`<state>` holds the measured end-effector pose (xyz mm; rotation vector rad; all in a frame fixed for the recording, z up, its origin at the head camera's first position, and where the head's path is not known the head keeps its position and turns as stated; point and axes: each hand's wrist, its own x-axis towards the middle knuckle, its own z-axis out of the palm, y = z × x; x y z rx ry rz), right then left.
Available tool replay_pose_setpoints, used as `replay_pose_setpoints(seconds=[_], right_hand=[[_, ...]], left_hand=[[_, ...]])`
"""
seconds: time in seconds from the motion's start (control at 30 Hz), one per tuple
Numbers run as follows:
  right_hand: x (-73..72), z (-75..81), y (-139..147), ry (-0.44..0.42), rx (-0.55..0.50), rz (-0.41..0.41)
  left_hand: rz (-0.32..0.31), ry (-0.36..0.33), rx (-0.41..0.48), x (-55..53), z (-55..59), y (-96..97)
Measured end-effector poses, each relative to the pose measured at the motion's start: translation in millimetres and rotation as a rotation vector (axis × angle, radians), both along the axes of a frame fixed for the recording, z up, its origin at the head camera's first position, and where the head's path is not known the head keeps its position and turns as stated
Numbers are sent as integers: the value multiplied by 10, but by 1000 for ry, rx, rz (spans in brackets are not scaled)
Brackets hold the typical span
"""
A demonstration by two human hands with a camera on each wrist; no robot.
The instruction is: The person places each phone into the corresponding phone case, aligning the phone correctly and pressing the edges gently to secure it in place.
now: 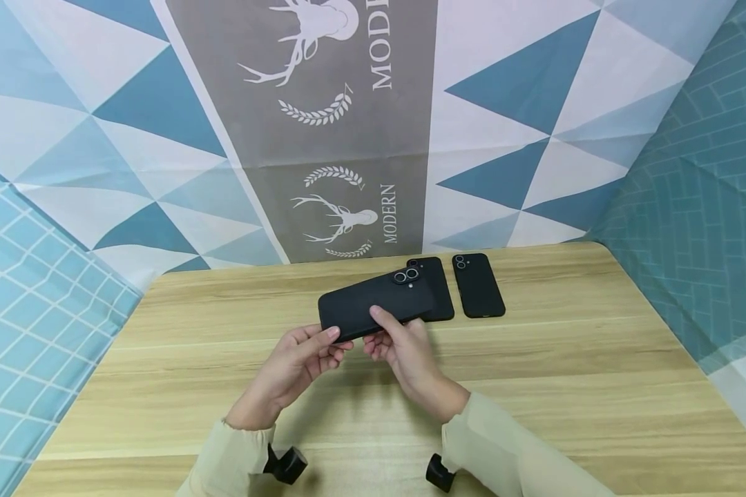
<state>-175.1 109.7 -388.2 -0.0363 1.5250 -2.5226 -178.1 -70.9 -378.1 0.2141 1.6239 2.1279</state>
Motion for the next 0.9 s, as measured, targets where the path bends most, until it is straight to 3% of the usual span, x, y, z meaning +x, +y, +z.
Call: replay_pose_setpoints(seconds=[0.57, 0.9], right_hand=[[11, 3, 16, -4, -9, -34], [9, 26, -2, -55, 6, -137]], left_hand=[[14, -15, -14, 41, -23, 33], [-14, -19, -9, 69, -54, 91]])
